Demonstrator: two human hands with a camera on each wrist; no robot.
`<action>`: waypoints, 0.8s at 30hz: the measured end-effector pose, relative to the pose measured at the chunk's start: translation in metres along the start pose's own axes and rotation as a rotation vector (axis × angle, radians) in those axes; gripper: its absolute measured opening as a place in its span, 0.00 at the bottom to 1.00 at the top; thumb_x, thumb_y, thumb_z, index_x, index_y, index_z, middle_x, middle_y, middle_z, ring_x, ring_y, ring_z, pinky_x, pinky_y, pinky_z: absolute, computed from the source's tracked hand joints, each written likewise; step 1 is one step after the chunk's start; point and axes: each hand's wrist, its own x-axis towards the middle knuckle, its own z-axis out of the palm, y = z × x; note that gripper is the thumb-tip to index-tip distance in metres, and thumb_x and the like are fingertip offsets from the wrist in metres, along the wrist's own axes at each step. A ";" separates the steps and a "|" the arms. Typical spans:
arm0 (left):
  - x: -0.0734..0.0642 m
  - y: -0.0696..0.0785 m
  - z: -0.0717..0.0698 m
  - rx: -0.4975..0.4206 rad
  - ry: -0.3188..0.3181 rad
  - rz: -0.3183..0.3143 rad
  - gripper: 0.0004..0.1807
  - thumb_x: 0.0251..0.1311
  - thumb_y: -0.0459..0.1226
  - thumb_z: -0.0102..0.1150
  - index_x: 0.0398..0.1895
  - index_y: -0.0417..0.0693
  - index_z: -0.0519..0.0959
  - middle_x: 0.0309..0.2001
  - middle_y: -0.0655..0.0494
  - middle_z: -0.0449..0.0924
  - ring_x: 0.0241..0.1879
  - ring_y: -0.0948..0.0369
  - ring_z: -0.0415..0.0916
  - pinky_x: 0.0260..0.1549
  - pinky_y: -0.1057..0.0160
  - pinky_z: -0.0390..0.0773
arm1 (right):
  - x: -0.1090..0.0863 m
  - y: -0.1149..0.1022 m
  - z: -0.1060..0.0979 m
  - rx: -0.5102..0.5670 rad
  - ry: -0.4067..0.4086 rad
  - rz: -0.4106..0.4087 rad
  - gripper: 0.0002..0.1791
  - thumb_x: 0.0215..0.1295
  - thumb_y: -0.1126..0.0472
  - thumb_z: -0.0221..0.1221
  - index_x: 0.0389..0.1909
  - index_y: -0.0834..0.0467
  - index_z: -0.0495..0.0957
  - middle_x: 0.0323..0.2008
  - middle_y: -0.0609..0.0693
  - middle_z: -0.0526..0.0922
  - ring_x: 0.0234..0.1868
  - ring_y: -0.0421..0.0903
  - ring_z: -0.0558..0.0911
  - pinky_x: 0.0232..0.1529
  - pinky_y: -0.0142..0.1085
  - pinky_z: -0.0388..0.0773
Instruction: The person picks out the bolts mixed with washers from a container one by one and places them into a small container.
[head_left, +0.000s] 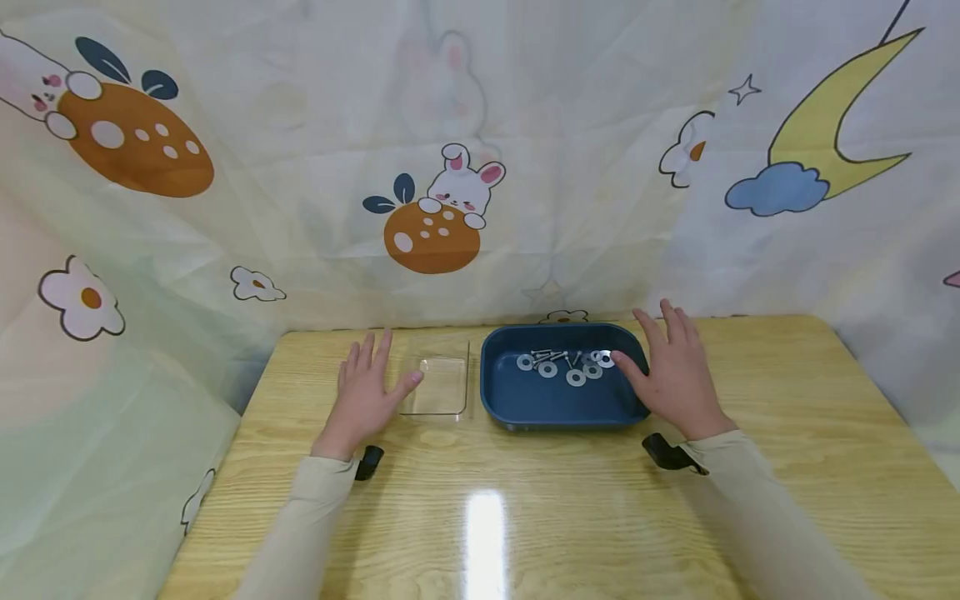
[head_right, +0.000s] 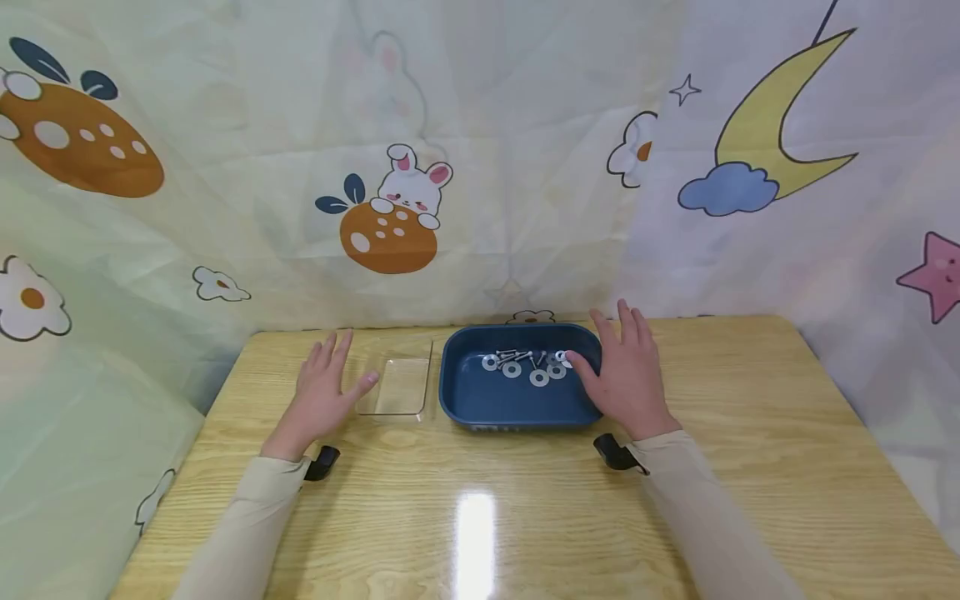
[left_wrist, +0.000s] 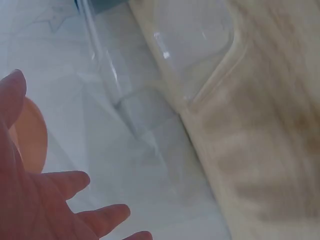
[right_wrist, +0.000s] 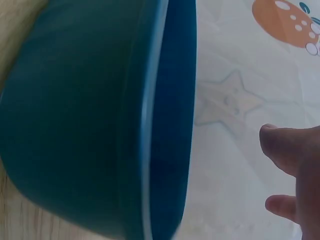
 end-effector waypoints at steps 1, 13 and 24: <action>0.000 0.000 0.002 -0.003 -0.003 0.004 0.48 0.57 0.67 0.42 0.74 0.59 0.36 0.73 0.43 0.33 0.70 0.42 0.25 0.61 0.35 0.33 | 0.000 -0.001 0.001 0.001 0.001 -0.006 0.38 0.60 0.45 0.59 0.65 0.63 0.61 0.67 0.71 0.51 0.66 0.70 0.51 0.59 0.65 0.49; -0.001 0.006 0.024 -0.020 -0.005 0.008 0.48 0.57 0.68 0.39 0.74 0.56 0.40 0.73 0.42 0.36 0.70 0.42 0.31 0.61 0.36 0.37 | 0.005 -0.016 0.017 0.025 -0.014 -0.043 0.37 0.60 0.48 0.60 0.66 0.62 0.61 0.68 0.67 0.52 0.67 0.65 0.52 0.61 0.62 0.52; 0.000 0.014 0.043 -0.026 0.026 0.033 0.52 0.54 0.69 0.43 0.74 0.51 0.42 0.72 0.41 0.39 0.69 0.39 0.36 0.62 0.37 0.41 | 0.007 -0.028 0.026 0.012 -0.048 -0.086 0.36 0.60 0.51 0.60 0.65 0.63 0.62 0.66 0.68 0.56 0.65 0.67 0.55 0.60 0.61 0.54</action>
